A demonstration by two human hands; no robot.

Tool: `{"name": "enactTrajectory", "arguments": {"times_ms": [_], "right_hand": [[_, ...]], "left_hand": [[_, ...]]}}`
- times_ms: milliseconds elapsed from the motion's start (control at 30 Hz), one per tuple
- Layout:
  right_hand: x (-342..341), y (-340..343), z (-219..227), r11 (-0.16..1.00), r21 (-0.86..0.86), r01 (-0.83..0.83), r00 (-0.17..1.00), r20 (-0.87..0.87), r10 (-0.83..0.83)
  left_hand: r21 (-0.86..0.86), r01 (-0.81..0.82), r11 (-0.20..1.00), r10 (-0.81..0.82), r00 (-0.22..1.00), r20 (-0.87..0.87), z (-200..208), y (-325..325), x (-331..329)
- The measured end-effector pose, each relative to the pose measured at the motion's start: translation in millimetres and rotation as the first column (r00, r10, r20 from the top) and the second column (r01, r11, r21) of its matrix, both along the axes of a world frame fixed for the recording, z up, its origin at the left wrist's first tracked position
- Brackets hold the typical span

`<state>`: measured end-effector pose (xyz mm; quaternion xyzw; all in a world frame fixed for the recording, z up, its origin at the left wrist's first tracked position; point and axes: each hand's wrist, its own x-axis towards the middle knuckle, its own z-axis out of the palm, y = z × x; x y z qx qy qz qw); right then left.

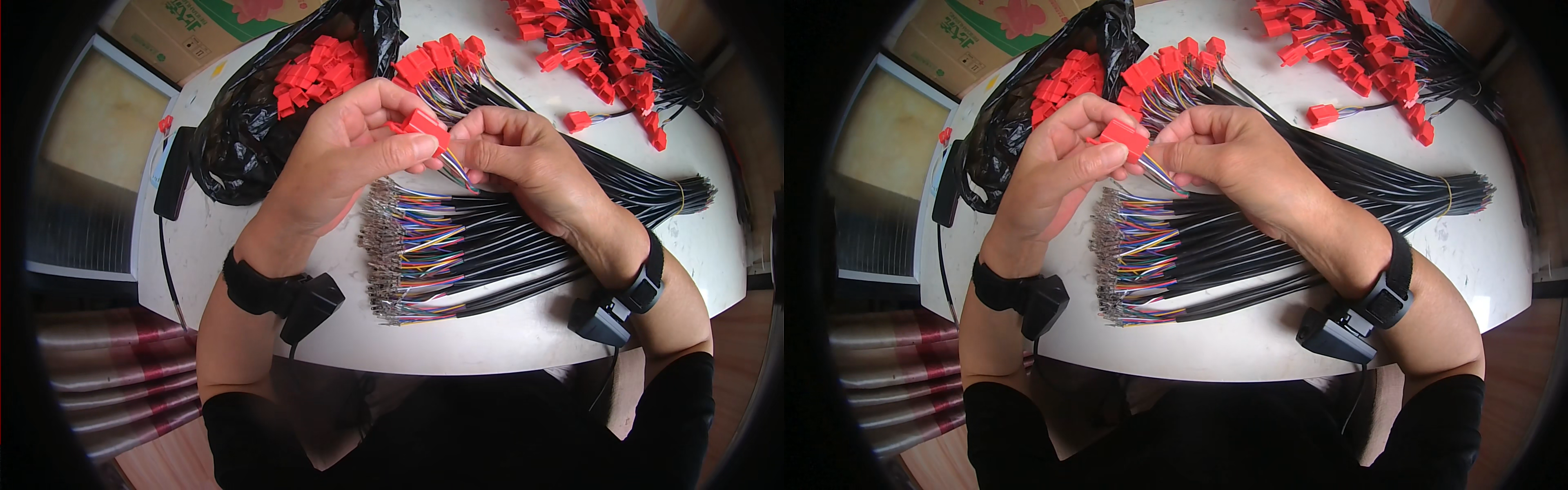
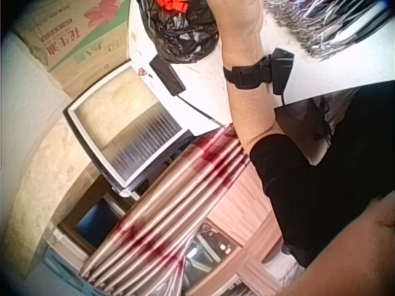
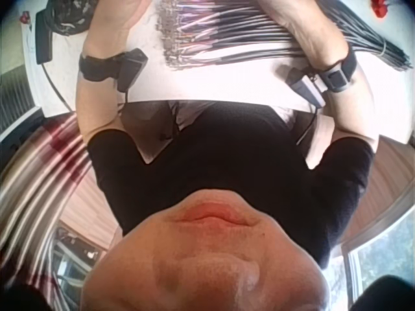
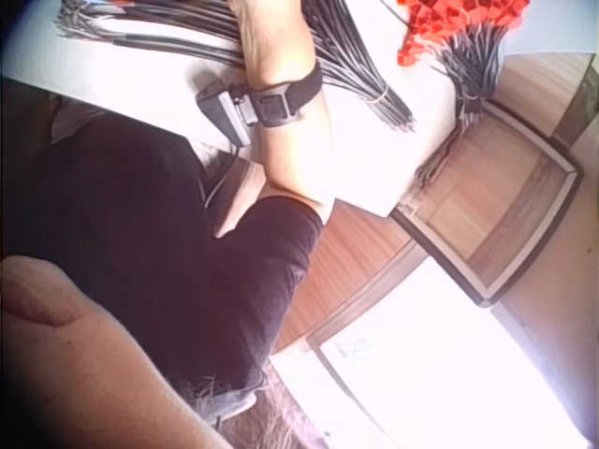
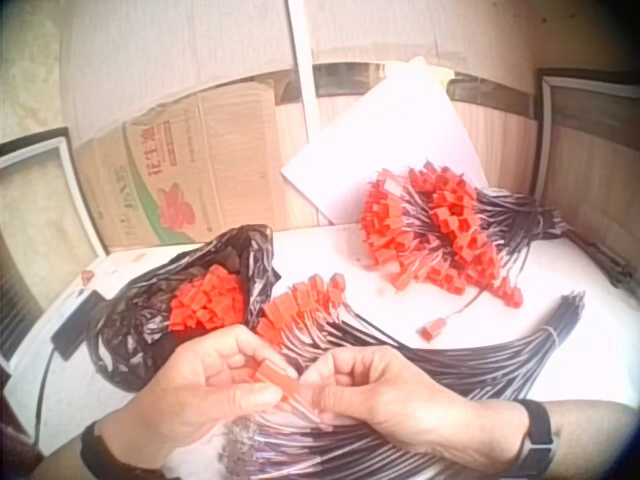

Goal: The recorder is assembling electrical wire harnesses by inserting small multicolored wires into red plastic connectors.

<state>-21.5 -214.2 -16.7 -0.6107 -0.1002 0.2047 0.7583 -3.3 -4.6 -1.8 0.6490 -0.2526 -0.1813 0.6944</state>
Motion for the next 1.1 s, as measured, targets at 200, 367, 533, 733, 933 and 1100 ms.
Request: {"name": "enactTrajectory", "arguments": {"times_ms": [200,367,533,733,933,1100], "right_hand": [[3.3,-3.0,-7.0,0.992,-0.114,0.052,0.983,0.179,-0.031],[6.2,-5.3,-3.7,0.984,-0.156,0.081,0.970,0.241,-0.042],[6.9,-7.3,-2.4,0.991,-0.131,0.020,0.985,0.175,0.003],[7.7,-8.7,1.6,0.995,-0.090,-0.040,0.994,0.096,0.049],[9.0,-12.0,3.7,0.986,-0.143,-0.079,0.984,0.146,0.100],[11.1,-14.9,2.5,0.976,-0.191,-0.102,0.970,0.200,0.140]], "left_hand": [[-0.034,-0.038,0.999,0.035,0.997,-0.063,-1.5,0.7,3.5],[-0.050,-0.065,0.997,0.058,0.988,-0.143,-2.7,3.5,6.4],[-0.065,-0.040,0.997,0.029,0.985,-0.173,-6.5,1.8,7.6],[-0.084,0.001,0.996,-0.020,0.975,-0.222,-7.7,3.7,9.1],[-0.109,0.041,0.993,-0.069,0.959,-0.275,-9.4,4.5,11.3],[-0.154,0.032,0.988,-0.077,0.951,-0.300,-10.3,3.8,12.1]]}}
